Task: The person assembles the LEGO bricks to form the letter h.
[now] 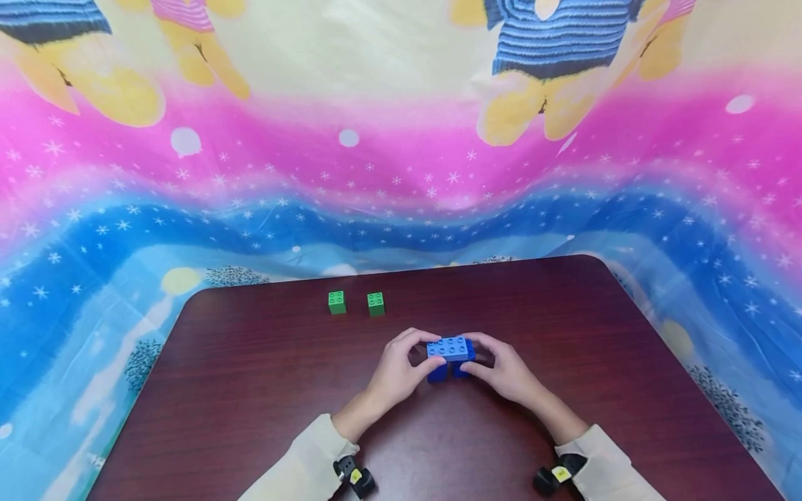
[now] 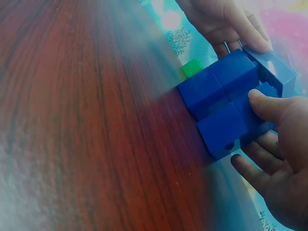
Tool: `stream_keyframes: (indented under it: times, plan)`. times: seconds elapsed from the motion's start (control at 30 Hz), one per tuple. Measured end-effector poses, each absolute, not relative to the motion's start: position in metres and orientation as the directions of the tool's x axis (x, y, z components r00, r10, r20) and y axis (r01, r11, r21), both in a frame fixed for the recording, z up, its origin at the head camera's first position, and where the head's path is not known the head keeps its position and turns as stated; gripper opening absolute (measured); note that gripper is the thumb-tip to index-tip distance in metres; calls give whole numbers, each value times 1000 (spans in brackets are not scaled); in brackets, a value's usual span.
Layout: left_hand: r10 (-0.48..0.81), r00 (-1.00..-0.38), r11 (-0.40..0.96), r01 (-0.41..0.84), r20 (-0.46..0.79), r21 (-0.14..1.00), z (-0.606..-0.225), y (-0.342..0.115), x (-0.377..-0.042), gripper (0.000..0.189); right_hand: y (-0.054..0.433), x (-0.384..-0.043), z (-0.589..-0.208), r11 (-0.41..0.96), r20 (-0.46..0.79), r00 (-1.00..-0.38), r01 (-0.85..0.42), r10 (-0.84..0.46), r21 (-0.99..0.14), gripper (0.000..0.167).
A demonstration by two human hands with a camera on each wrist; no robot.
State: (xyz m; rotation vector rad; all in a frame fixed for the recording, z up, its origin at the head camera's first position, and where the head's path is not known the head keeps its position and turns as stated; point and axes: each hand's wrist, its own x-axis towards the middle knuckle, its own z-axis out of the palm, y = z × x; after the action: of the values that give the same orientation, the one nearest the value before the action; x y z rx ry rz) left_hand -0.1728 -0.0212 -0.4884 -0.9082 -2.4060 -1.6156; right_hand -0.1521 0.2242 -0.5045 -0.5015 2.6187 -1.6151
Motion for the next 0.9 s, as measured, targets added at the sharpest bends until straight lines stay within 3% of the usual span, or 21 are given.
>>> stream_keyframes:
  times: [0.7, 0.9]
  plan:
    - [430, -810, 292, 543, 399, 788, -488, -21, -175, 35, 221, -153, -501, 470, 128, -944, -266, -305, -842, 48]
    - [434, -809, 297, 544, 396, 785, -488, -21, -175, 36, 220, -151, -500, 489, 182, -933, -320, -309, -811, 61]
